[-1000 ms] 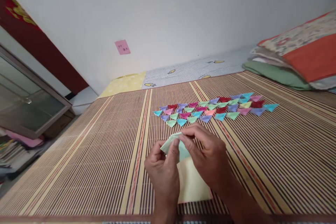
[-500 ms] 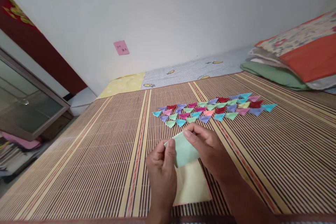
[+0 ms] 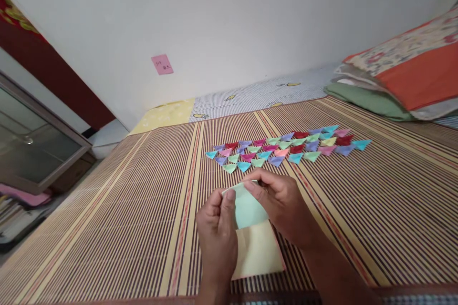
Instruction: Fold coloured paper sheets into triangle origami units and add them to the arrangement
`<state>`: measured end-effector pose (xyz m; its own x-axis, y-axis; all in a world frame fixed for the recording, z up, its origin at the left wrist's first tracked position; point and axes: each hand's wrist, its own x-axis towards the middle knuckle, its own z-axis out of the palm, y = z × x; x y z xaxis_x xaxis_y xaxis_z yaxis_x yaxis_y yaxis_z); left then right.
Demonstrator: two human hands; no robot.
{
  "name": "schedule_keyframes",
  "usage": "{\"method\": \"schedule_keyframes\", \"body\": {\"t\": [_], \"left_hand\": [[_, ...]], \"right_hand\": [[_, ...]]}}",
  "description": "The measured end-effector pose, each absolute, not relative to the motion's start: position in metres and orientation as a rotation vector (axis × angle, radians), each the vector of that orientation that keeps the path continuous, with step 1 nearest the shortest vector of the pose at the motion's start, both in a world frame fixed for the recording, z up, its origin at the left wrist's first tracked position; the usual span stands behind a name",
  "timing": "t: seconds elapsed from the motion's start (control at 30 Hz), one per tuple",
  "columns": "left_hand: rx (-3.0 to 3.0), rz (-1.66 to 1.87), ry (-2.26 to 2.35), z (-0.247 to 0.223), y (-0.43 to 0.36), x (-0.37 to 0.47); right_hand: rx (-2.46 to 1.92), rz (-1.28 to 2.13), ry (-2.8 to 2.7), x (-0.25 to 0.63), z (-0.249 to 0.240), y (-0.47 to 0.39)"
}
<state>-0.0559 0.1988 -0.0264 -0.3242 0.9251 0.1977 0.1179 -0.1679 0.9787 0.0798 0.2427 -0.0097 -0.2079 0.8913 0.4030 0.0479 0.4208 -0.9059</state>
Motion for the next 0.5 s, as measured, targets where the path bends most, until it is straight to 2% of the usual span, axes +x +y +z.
{"method": "schedule_keyframes", "body": {"t": [0.13, 0.33, 0.5], "left_hand": [[1.508, 1.544, 1.584, -0.0292, 0.2001, -0.058], [1.358, 1.584, 1.534, -0.0223, 0.2005, -0.0551], [1.514, 1.482, 1.571, -0.0227, 0.2012, -0.0631]], "right_hand": [[-0.852, 1.012, -1.597, 0.0804, -0.008, 0.2425], [-0.853, 1.06, -1.616, 0.0825, -0.0054, 0.2424], [-0.93, 1.094, -1.702, 0.0839, -0.0089, 0.2438]]}}
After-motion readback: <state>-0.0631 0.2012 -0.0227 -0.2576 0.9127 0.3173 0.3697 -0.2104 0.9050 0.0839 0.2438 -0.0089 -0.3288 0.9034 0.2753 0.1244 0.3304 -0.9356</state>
